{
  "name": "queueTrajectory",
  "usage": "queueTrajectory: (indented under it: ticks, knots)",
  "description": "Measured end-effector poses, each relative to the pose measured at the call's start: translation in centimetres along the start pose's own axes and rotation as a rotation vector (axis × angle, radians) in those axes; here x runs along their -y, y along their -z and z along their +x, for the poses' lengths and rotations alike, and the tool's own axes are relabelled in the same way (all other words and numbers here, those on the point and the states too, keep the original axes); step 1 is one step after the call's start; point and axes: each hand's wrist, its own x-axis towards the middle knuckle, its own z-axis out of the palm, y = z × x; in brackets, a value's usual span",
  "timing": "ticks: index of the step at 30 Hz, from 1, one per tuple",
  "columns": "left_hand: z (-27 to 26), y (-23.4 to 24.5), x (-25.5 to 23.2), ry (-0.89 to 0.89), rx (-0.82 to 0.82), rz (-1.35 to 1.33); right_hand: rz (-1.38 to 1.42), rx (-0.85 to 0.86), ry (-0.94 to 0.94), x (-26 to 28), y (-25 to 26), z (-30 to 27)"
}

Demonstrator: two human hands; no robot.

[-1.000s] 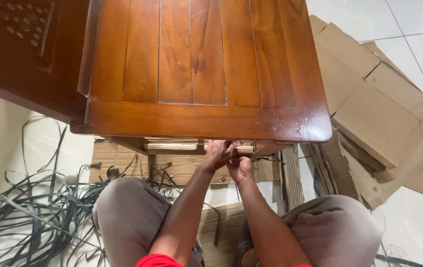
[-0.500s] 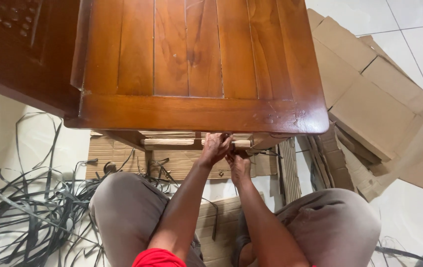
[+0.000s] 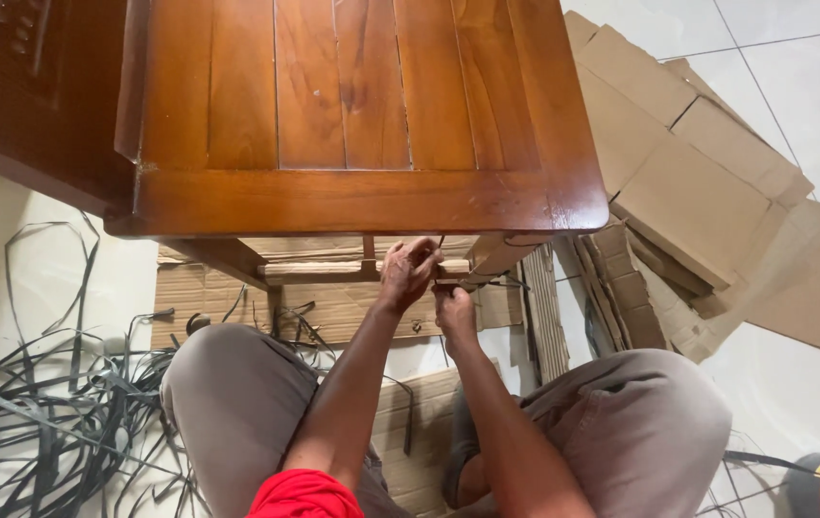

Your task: Wrapping a wooden chair with cardboard strips and securing them with plastic straps for protection

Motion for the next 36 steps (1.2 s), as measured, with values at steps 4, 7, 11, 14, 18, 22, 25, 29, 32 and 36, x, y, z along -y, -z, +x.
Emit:
queueTrajectory:
  ticks: [4, 7, 11, 14, 18, 22, 25, 29, 32, 36]
  knots:
    - [0.0, -0.5, 0.9, 0.017, 0.014, -0.006, -0.006, 0.061, 0.020, 1.5, 0.7, -2.1]
    - [-0.3, -0.4, 0.7, 0.049, 0.022, -0.024, 0.007, 0.098, 0.066, 1.5, 1.0, -2.4]
    - [-1.0, 0.3, -1.0, -0.022, 0.070, -0.022, 0.014, 0.073, 0.088, 0.9, 0.8, -2.6]
    - [-1.3, -0.2, -0.6, -0.032, 0.088, -0.038, -0.087, -0.013, 0.106, 0.3, 0.8, -2.7]
    - [-1.4, -1.2, 0.6, 0.027, 0.093, -0.103, -0.374, -0.201, 0.214, 0.0, 1.3, -2.9]
    - [-1.4, -1.5, 0.9, -0.026, 0.072, -0.150, -0.392, -0.257, 0.242, 1.4, 0.9, -3.8]
    - [-1.4, -1.6, 1.6, -0.051, 0.081, -0.139, -0.327, -0.295, 0.294, 1.1, 0.7, -3.6]
    - [-1.4, -0.3, 0.3, -0.145, 0.118, -0.060, -0.348, -0.340, 0.542, 1.4, 0.5, -3.8]
    - [-1.1, 0.1, 0.2, -0.169, 0.128, -0.064, -0.448, -0.367, 0.769, 1.5, 0.8, -3.8]
    - [-1.0, 0.8, -0.3, -0.184, 0.146, -0.063, -0.494, -0.367, 1.001, 2.2, 1.0, -3.8]
